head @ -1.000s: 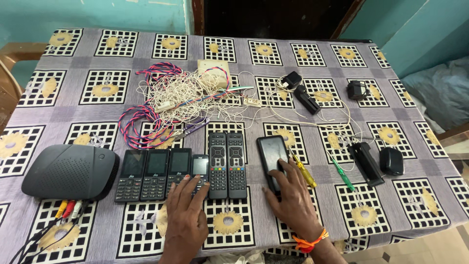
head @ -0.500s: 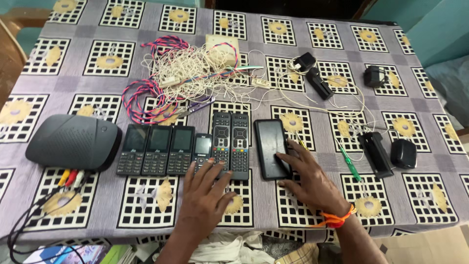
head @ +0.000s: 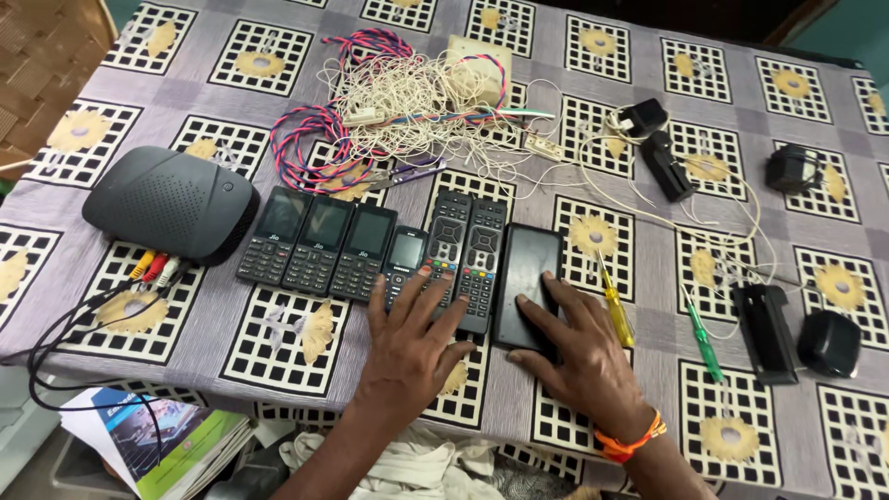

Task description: The person disassembles a black mobile phone by removing the back cover and battery. They then use a yellow screwdriver to work on the phone's internal components. Afterward, they reassemble the phone and place it on a table alongside other mobile phones and remote controls.

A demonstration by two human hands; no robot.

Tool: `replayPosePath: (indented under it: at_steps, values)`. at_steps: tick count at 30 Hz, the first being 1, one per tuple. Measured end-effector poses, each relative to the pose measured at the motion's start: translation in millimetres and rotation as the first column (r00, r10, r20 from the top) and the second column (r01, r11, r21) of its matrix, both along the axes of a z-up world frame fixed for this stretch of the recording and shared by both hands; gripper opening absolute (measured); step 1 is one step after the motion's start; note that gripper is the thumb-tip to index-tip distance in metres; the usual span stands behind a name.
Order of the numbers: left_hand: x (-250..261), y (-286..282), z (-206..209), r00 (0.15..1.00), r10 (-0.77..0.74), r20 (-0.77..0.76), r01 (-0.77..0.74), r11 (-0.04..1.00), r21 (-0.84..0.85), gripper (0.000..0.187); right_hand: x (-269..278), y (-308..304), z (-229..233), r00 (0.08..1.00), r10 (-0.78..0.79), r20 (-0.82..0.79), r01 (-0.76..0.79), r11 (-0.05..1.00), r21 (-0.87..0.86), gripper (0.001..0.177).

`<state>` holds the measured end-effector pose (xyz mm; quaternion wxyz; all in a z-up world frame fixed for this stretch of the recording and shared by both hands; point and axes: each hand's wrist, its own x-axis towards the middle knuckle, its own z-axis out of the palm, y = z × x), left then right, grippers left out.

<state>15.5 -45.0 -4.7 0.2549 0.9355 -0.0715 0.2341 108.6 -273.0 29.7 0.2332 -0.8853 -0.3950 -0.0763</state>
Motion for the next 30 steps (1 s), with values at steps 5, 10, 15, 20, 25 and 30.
replayPosePath:
  at_steps: [5, 10, 15, 20, 25, 30]
  values:
    - [-0.4, -1.0, 2.8, 1.000, -0.024, 0.004, 0.024, 0.999, 0.037, 0.039, -0.7, 2.1, -0.4, 0.999, -0.040, 0.019, 0.040, 0.999, 0.001, 0.065]
    - [0.4, -1.9, 4.9, 0.999, -0.039, 0.003, 0.039, 0.998, 0.039, 0.034, -0.2, 4.3, 0.6, 0.998, -0.065, 0.024, 0.066, 0.998, -0.005, 0.066]
    - [0.7, -1.2, 1.1, 0.998, -0.066, -0.013, 0.067, 0.998, 0.017, 0.032, 0.0, 6.8, 3.2, 0.996, -0.084, 0.007, 0.084, 0.996, -0.022, 0.067]
    - [-4.5, 2.5, -16.3, 0.975, -0.220, -0.003, 0.220, 0.972, 0.078, 0.021, 0.5, 6.6, 3.4, 0.996, -0.086, -0.001, 0.086, 0.996, -0.028, 0.069]
    - [-10.7, -1.3, -20.4, 0.900, -0.434, -0.035, 0.432, 0.879, 0.204, 0.022, 7.4, -6.1, 2.1, 0.998, -0.024, -0.055, 0.024, 1.000, 0.006, 0.073]
    - [-6.1, -3.6, -11.5, 0.918, -0.383, -0.109, 0.391, 0.917, 0.073, 0.034, 10.7, -23.7, -0.9, 0.981, -0.018, -0.192, 0.045, 0.989, 0.142, 0.059]
